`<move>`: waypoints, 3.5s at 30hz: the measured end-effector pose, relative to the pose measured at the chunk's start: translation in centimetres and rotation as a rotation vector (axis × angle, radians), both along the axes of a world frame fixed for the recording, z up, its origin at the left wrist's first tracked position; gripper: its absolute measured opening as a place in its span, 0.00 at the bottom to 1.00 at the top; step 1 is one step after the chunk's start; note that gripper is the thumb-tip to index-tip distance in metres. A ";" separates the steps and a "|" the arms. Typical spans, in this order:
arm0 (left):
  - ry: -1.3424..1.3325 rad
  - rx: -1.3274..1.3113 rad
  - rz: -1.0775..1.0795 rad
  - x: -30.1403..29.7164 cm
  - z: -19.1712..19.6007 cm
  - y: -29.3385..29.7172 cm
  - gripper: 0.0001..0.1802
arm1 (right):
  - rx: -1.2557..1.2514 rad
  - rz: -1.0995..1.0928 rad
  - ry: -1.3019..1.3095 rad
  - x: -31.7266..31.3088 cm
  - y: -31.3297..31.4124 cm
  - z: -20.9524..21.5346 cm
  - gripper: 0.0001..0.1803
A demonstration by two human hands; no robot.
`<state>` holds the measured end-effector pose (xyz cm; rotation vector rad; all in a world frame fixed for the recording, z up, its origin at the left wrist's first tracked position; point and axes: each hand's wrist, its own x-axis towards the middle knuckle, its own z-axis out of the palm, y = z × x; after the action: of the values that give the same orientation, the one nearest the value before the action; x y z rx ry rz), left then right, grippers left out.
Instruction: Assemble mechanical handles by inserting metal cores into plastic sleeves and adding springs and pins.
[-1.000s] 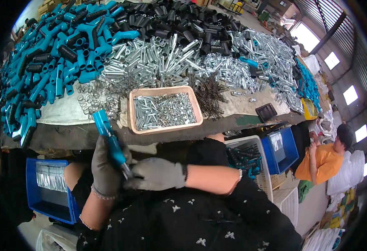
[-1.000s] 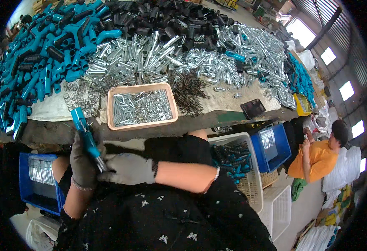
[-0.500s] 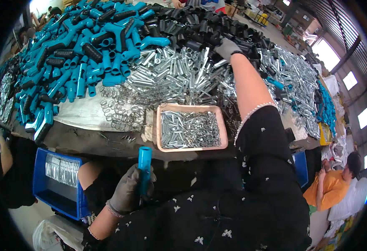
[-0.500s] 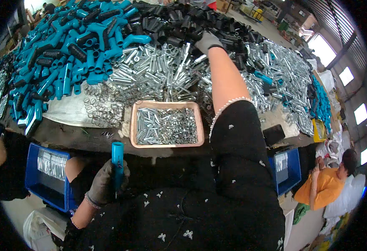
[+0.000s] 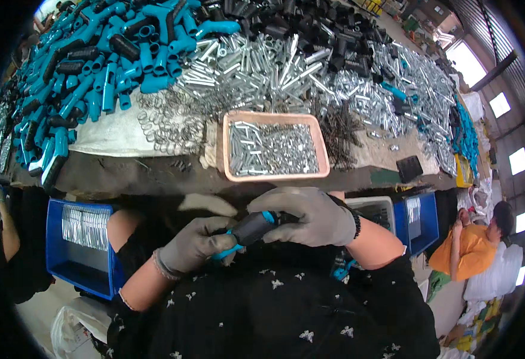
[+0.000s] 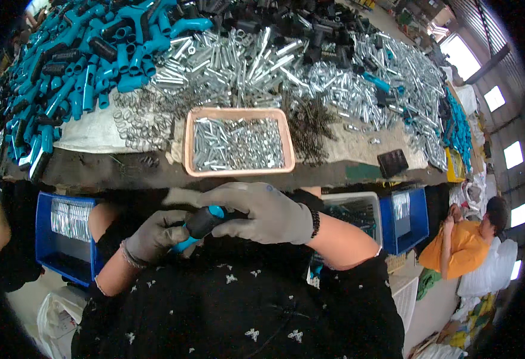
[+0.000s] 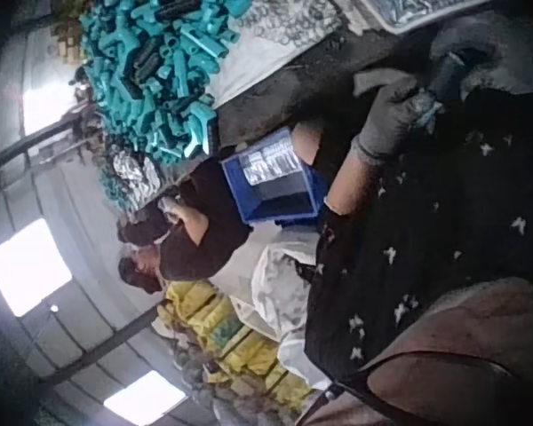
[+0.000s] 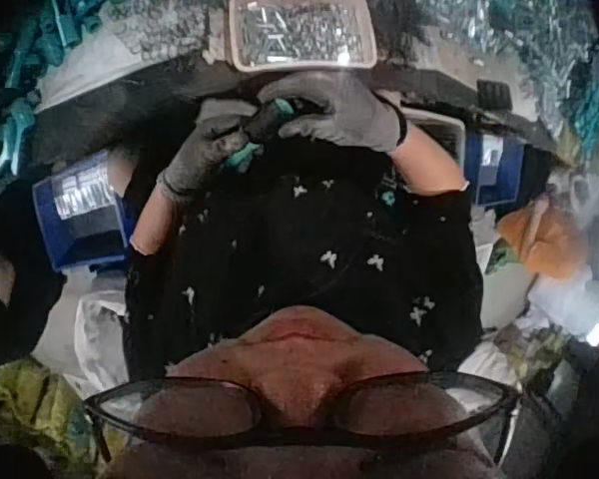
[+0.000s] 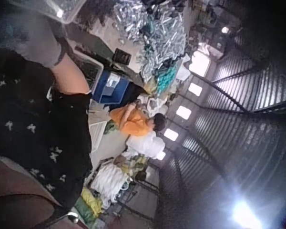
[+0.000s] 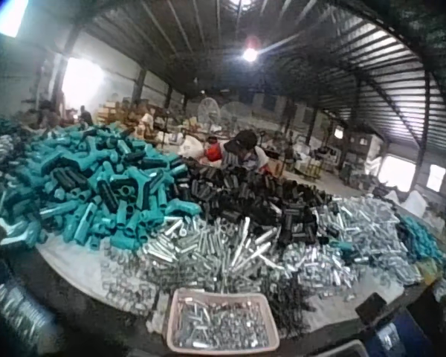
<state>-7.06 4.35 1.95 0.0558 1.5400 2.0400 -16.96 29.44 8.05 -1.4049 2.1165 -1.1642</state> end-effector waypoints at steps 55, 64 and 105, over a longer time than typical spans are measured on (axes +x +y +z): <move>0.210 -0.206 1.253 16.0 -6.6 -13.1 0.25 | -0.178 -0.072 0.386 2.4 -37.5 0.0 0.25; 0.664 -0.758 0.819 12.1 -3.4 -9.6 0.30 | -0.136 -0.097 0.344 1.7 -19.3 4.7 0.26; 0.774 -0.793 0.009 7.7 -1.8 1.6 0.21 | -0.635 0.092 0.112 3.4 1.9 -1.0 0.20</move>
<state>0.65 5.93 0.11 0.5761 2.7124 1.3077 -13.56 31.32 7.09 -1.8359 1.7927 -1.8579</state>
